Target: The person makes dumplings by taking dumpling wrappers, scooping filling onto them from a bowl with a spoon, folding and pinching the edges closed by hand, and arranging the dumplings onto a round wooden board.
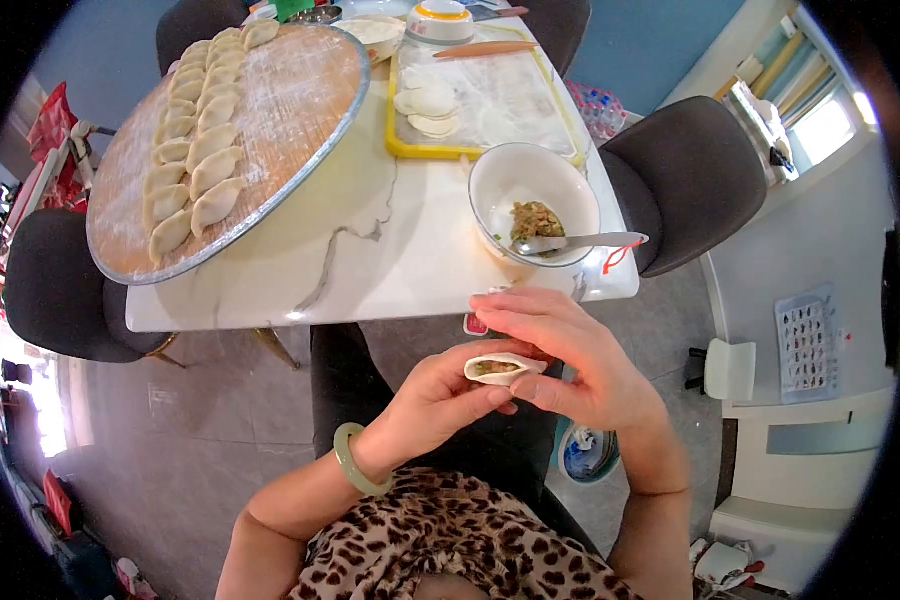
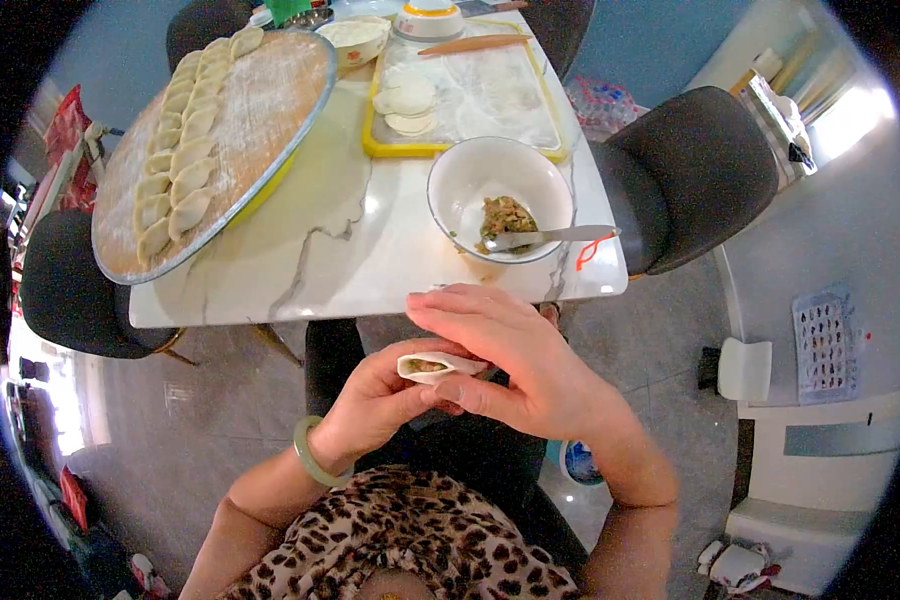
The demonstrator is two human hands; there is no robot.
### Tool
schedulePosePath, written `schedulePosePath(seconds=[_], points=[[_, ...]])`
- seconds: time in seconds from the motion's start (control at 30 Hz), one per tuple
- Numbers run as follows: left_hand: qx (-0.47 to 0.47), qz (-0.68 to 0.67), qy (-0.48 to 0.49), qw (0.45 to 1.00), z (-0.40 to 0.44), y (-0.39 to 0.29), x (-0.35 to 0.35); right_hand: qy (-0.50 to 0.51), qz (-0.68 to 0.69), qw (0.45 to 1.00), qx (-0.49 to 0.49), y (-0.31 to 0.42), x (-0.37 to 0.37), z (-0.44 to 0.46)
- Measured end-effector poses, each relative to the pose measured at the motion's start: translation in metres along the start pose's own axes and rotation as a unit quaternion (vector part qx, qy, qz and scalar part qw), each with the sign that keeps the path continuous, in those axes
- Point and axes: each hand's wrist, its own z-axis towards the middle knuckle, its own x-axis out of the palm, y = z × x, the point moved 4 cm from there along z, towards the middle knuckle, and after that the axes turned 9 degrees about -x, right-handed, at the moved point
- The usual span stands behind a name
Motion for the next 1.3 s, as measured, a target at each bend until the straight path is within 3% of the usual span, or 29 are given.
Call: schedulePosePath(seconds=[0.17,0.37,0.5,0.6,0.67,0.87,1.07,1.2,1.27,1.3], points=[[-0.01,0.027,-0.001,1.0,-0.004,0.008,-0.008,0.084,-0.048,0.995,-0.037,0.0,0.008,0.002],[-0.016,0.064,0.014,0.998,-0.007,0.0,-0.009,0.084,-0.179,0.979,-0.043,0.011,0.012,0.003],[-0.001,0.018,-0.001,1.0,-0.005,0.007,-0.005,0.057,-0.234,0.967,-0.077,0.007,0.015,0.001],[-0.034,-0.013,-0.033,0.999,-0.003,0.004,-0.003,0.071,-0.175,0.98,-0.066,-0.007,0.015,0.001],[-0.062,-0.016,-0.047,0.997,-0.002,0.002,-0.004,0.059,0.001,0.998,0.006,-0.015,0.015,0.002],[-0.077,0.073,0.002,0.994,-0.003,0.006,-0.008,0.206,-0.09,0.974,-0.024,-0.008,0.012,0.011],[-0.115,0.011,-0.007,0.993,-0.005,0.01,-0.009,0.175,-0.21,0.959,-0.078,-0.004,0.019,0.006],[-0.105,-0.039,-0.026,0.993,-0.003,0.018,-0.01,0.135,-0.175,0.972,-0.078,-0.016,0.021,0.0],[-0.103,-0.047,-0.032,0.993,-0.002,0.017,-0.011,0.095,-0.019,0.995,0.011,-0.019,0.02,0.005],[-0.093,-0.001,-0.05,0.994,-0.002,0.015,-0.011,0.096,-0.018,0.995,0.013,-0.017,0.019,0.007]])
